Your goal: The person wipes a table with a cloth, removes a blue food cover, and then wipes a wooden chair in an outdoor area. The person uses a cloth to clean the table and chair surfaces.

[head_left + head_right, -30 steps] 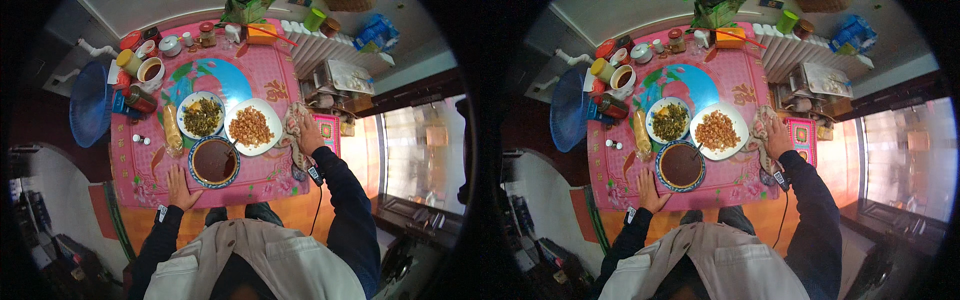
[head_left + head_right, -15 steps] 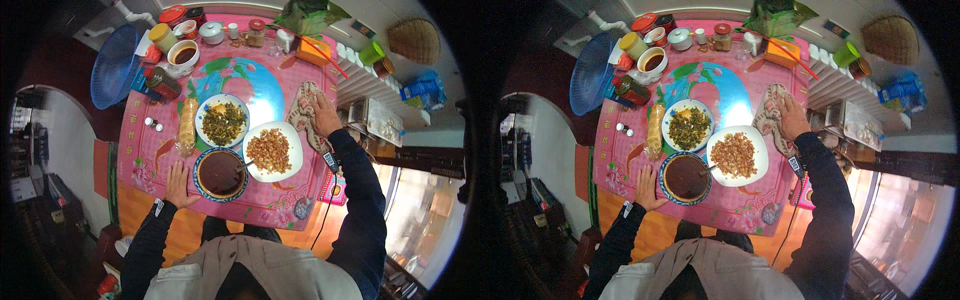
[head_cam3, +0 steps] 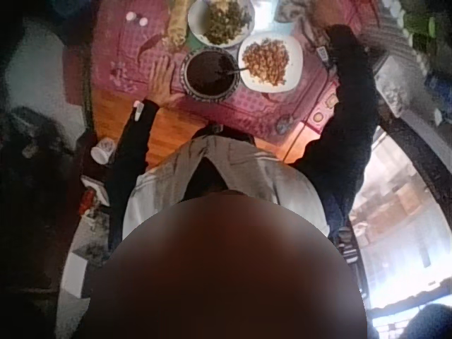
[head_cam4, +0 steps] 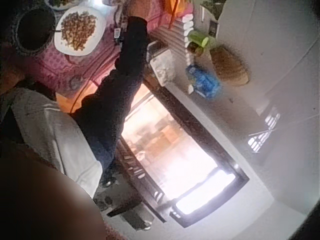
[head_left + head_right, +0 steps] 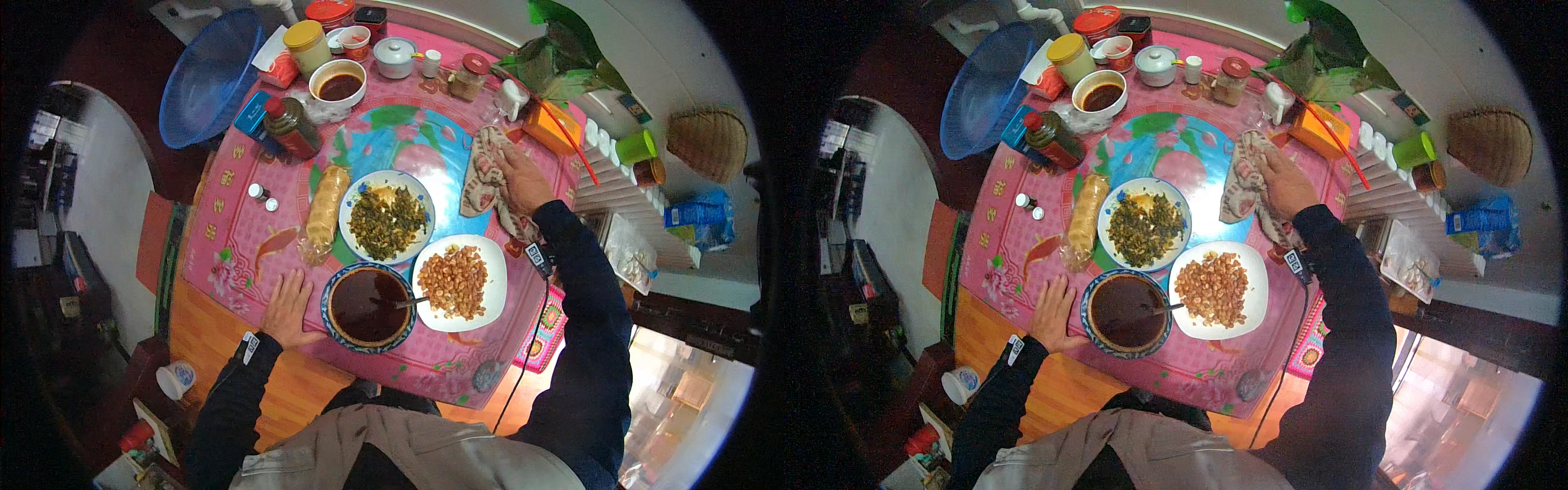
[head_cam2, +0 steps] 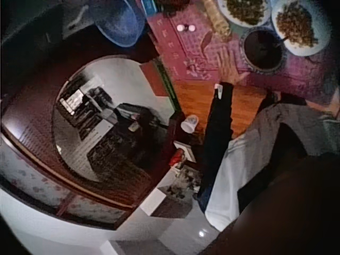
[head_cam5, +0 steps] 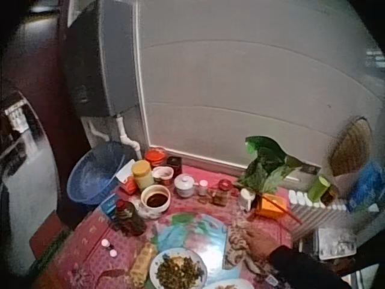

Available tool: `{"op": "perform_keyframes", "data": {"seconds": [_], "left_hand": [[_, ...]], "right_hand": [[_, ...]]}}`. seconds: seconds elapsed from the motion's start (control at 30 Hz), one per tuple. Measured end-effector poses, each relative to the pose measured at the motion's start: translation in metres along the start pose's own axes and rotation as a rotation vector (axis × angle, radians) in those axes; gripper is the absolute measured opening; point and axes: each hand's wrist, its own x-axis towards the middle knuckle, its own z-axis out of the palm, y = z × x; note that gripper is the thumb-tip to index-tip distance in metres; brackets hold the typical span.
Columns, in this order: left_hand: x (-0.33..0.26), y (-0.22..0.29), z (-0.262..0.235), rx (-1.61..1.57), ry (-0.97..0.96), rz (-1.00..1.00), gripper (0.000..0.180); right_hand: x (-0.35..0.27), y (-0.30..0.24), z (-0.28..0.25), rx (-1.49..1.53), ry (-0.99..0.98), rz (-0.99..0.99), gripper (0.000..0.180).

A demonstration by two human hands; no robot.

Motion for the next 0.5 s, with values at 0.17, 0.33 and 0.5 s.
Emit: {"op": "perform_keyframes", "data": {"seconds": [0.17,0.33,0.5], "left_hand": [[0.003,0.002,-0.005,-0.048,-0.084,-0.069,0.127],[0.006,0.007,-0.013,-0.021,-0.061,-0.062,0.126],[0.008,0.010,-0.017,0.021,-0.071,-0.067,0.122]], "right_hand": [[0.055,-0.025,-0.001,0.046,0.005,-0.066,0.077],[0.111,-0.044,0.004,0.098,0.146,-0.156,0.069],[0.157,-0.050,0.004,0.122,0.176,-0.119,0.065]]}}
